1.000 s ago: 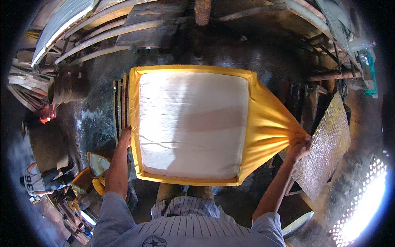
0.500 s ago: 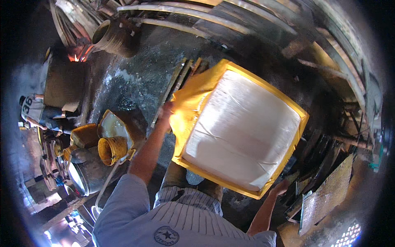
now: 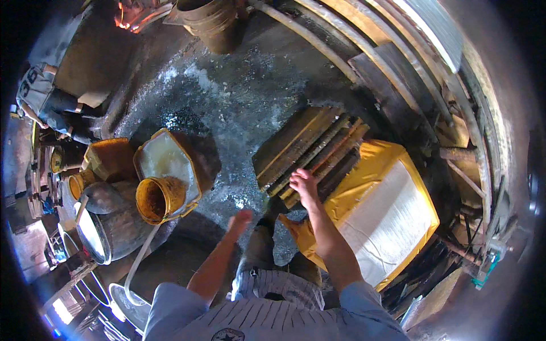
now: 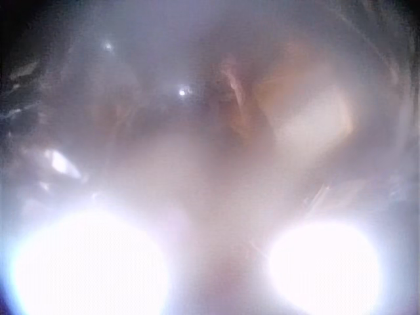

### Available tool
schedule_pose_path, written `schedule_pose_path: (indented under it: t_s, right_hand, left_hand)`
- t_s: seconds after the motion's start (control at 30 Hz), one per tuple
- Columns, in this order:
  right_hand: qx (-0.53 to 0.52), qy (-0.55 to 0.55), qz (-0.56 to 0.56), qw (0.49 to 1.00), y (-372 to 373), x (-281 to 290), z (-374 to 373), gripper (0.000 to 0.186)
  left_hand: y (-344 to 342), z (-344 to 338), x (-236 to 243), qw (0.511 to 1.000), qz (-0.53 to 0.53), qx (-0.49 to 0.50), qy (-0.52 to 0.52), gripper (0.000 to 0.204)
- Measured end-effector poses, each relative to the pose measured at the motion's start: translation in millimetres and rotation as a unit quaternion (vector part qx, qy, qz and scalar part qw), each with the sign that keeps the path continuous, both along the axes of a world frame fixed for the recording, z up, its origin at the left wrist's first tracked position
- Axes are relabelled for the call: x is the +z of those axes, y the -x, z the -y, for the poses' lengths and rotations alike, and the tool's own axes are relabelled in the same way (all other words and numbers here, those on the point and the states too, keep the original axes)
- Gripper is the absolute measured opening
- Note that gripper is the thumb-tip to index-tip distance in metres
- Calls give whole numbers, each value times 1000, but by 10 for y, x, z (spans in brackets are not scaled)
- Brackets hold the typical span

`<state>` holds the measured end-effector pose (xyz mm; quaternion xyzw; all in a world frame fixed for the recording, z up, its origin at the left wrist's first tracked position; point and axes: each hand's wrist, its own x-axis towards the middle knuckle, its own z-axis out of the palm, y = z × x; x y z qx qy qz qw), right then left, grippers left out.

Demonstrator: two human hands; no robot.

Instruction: The person places a white sheet onto a wooden frame, covers it with a yellow cloth, and presses it down. They then flip the frame to remove the sheet and place it on a stack. The person repeats this process with another frame, scoops a liquid mixture from a large vat into a bucket, and continues the pressing and stacking cycle.

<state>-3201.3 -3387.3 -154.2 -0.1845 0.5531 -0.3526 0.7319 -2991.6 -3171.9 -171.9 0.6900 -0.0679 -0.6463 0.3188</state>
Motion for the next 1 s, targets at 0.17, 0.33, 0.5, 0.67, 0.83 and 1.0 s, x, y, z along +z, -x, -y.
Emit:
schedule_pose_path:
  t_s: [0.17, 0.33, 0.5, 0.67, 0.83, 1.0]
  right_hand:
    - [70, -105, -312, 942, -969, -959, -97, 23]
    - [7, -65, -468, 881, -1375, -1265, 81, 45]
    - [111, 74, -427, 894, -1508, -1091, 399, 42]
    - [84, 16, -380, 921, -613, -389, 1188, 35]
    - [273, 282, -252, 884, 1267, 1468, 1330, 28]
    - [70, -48, -176, 981, 2436, 3270, -204, 37]
  left_hand:
    - [-1567, -1102, 91, 958, 103, 219, -153, 25]
    - [-1396, -2167, 291, 919, 82, 318, -216, 22]
    - [-826, -2295, 138, 904, 26, 341, -257, 27]
    - [-799, -1492, -225, 966, -21, 253, -47, 35]
    - [-849, -262, -346, 985, -55, 163, 7, 46]
    - [40, 547, 232, 987, -128, 26, -96, 50]
